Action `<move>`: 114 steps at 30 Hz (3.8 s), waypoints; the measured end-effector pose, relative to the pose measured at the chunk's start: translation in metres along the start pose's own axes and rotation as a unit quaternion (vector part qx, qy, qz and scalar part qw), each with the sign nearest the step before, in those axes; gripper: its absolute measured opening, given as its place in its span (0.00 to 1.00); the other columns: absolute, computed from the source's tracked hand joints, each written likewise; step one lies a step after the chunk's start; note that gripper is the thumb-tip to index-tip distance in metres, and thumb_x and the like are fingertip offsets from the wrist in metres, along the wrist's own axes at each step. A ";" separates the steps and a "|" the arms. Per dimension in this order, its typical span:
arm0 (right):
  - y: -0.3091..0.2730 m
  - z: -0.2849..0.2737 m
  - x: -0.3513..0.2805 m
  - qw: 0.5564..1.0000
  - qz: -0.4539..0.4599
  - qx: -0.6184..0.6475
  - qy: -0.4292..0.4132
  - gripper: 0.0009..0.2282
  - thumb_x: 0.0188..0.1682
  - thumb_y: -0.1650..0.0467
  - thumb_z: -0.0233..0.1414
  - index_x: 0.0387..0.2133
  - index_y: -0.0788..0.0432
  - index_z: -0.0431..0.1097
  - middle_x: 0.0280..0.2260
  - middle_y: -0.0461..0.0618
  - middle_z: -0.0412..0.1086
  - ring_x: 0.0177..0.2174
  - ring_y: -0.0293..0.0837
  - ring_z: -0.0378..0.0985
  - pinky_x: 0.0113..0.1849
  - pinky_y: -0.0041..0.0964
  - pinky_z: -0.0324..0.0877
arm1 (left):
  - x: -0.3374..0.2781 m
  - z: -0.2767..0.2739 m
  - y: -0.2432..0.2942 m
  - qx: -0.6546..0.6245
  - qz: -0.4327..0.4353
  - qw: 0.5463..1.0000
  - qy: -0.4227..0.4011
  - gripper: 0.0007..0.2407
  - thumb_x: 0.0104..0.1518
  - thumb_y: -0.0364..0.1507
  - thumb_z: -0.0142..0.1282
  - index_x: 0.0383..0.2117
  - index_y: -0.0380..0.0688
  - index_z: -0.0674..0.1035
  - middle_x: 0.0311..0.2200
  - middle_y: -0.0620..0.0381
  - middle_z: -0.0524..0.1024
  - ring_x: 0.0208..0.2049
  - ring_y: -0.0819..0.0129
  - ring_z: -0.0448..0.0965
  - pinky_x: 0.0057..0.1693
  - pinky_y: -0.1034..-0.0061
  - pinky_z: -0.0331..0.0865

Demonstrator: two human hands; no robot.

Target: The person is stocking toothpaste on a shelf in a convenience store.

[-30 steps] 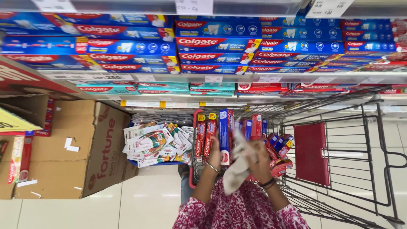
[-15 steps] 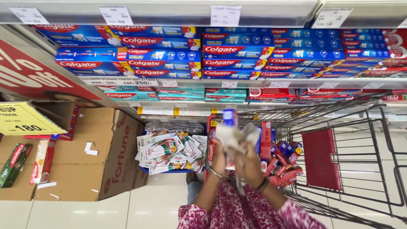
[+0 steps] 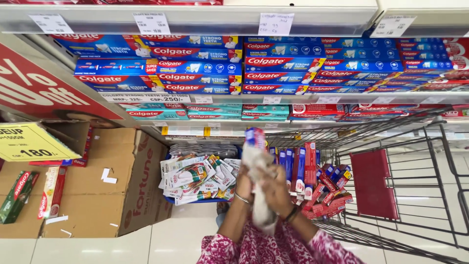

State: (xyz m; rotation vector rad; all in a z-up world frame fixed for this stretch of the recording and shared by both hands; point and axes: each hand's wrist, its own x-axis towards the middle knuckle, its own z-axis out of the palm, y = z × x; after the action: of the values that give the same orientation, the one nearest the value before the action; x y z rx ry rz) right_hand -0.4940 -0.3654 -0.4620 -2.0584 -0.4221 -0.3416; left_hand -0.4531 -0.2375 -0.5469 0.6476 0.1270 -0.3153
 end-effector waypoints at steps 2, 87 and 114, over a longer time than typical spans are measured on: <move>-0.011 0.006 -0.015 0.998 -0.007 0.013 -0.053 0.17 0.54 0.66 0.48 0.55 0.56 0.74 0.45 0.55 0.60 0.49 0.51 0.61 0.53 0.43 0.61 | 0.032 -0.054 -0.021 -0.096 -0.004 0.992 -0.077 0.30 0.51 0.52 0.42 0.47 0.36 0.64 0.38 0.44 0.71 0.37 0.58 0.70 0.38 0.71 0.62; 0.018 0.048 -0.011 0.964 0.216 0.142 -0.059 0.19 0.63 0.60 0.38 0.48 0.65 0.66 0.47 0.59 0.61 0.48 0.52 0.69 0.52 0.47 0.68 | -0.011 0.000 0.050 0.104 0.038 0.972 0.207 0.42 0.47 0.64 0.48 0.62 0.43 0.67 0.45 0.47 0.77 0.44 0.61 0.81 0.50 0.70 0.80; 0.063 0.016 -0.035 0.990 -0.088 -0.077 -0.074 0.24 0.52 0.60 0.52 0.56 0.64 0.66 0.50 0.60 0.62 0.48 0.53 0.68 0.47 0.48 0.71 | -0.012 0.011 0.051 -0.077 -0.113 0.978 0.157 0.30 0.63 0.53 0.36 0.41 0.32 0.77 0.28 0.48 0.80 0.27 0.62 0.82 0.36 0.71 0.78</move>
State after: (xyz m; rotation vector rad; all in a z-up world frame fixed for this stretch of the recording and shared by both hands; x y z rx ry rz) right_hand -0.4976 -0.3865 -0.5333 -2.2101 -0.6898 -0.3378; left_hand -0.4474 -0.2031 -0.5068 0.5256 0.5259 -0.4164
